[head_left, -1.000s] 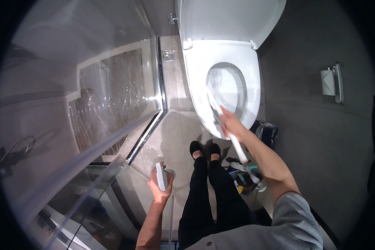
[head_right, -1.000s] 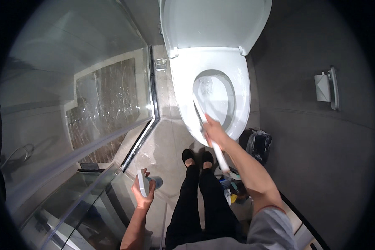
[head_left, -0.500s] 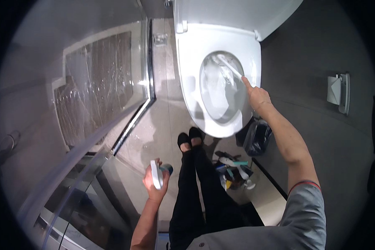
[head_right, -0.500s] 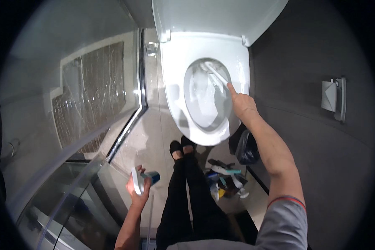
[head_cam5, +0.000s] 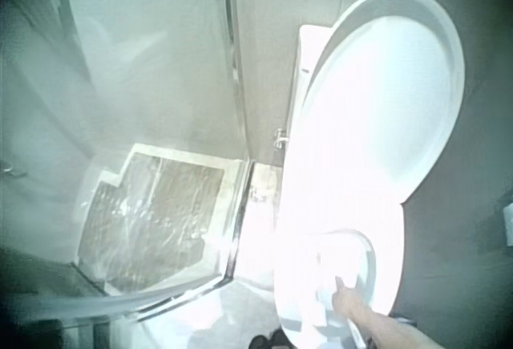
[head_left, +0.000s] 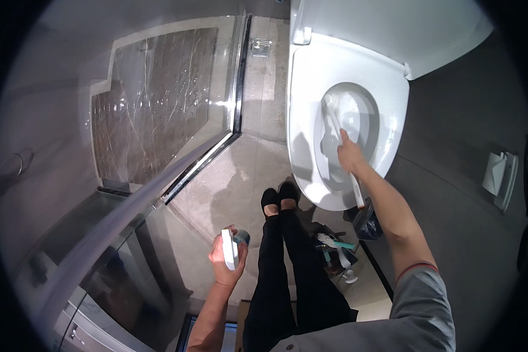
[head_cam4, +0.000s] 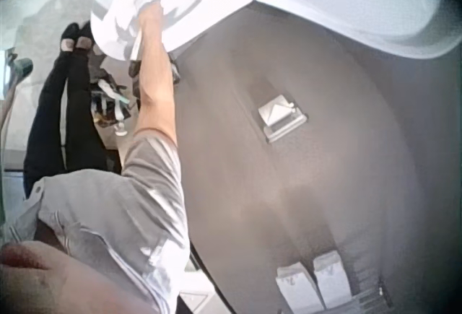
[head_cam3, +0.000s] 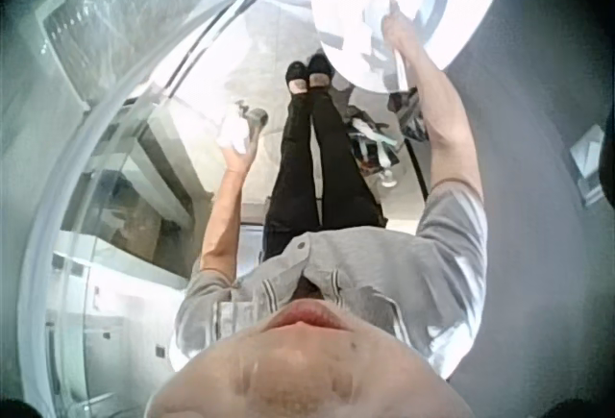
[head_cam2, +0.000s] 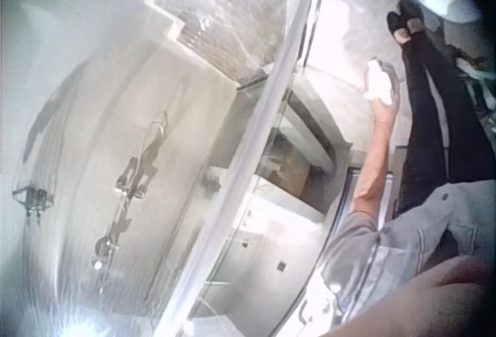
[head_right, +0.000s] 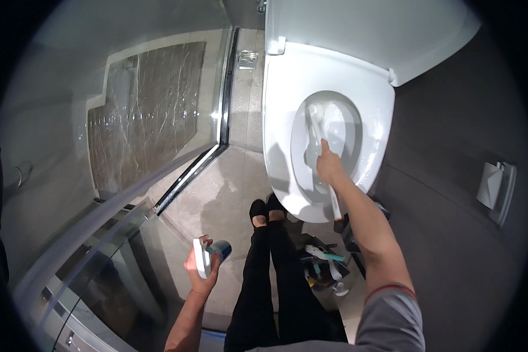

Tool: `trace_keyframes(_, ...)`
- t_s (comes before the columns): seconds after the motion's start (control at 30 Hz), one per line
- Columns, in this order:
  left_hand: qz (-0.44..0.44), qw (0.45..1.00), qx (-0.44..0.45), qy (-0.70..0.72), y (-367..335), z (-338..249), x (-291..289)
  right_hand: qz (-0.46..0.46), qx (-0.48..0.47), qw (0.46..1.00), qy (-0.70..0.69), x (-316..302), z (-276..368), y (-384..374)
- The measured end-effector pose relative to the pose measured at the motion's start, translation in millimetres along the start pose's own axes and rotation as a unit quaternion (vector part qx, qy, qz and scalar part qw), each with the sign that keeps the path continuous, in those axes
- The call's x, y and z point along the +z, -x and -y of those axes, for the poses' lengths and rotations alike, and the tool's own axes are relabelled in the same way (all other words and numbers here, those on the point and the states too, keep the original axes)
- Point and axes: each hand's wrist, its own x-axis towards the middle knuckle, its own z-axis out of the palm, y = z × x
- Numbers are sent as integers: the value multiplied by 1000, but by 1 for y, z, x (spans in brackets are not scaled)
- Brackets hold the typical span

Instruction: The person cleans a bathroom by rinsing a shower mat with a handheld showerhead, scrubbing the toilet bowl with a brush, and wiping the sink and faucet with a cloth. The person then rinses the cloth under running water and dries the sink area with a towel.

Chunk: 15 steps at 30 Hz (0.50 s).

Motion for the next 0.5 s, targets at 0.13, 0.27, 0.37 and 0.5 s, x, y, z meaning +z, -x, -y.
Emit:
trace_keyframes(0.13, 4, 1000, -18, 12, 13, 8, 3, -32, -2, 999, -7, -4, -9, -24)
trace_keyframes(0.27, 10, 1000, -8, 20, 29, 13, -6, 23, 69, 981, -182, -55, 25, 53)
trace_keyframes(0.37, 16, 999, -33, 22, 39, 3, -18, -89, -33, 974, -204, -54, 13, 142)
trace_keyframes(0.5, 42, 999, -27, 23, 45, 2, -37, -150, -12, 968, -202, 2, 0, 199)
